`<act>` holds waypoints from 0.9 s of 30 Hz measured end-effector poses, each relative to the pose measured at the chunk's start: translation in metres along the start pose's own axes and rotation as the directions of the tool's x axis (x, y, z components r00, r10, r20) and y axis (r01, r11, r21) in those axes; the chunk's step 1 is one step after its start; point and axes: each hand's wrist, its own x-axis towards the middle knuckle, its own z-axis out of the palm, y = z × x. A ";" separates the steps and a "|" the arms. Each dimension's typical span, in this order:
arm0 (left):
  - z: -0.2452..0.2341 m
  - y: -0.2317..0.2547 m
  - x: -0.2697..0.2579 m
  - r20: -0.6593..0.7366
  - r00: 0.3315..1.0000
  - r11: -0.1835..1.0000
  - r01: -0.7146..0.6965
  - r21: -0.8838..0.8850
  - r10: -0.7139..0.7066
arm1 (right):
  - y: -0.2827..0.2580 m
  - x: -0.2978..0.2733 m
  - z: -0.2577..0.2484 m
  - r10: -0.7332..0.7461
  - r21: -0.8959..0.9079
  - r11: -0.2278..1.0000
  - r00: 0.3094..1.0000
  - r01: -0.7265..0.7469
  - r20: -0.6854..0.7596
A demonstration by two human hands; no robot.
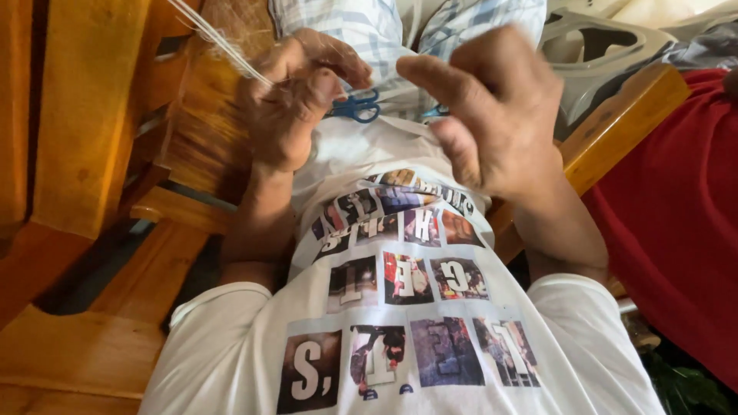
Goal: Repairing holes in a fishing net by manually threading line and tying knots using small scissors.
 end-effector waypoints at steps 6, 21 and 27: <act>-0.001 0.002 -0.003 0.013 0.993 0.993 0.116 0.011 -0.116 | -0.004 0.032 -0.005 -0.180 -0.049 0.984 0.956 0.174 -0.231; -0.007 0.001 0.018 0.043 0.999 1.000 -0.026 0.013 0.026 | 0.005 0.057 0.003 -0.278 0.469 0.803 0.927 0.367 -0.250; -0.003 0.014 0.015 -0.120 0.988 0.995 0.092 -0.049 -0.097 | 0.000 0.060 -0.004 -0.222 -0.095 0.974 0.951 0.206 -0.213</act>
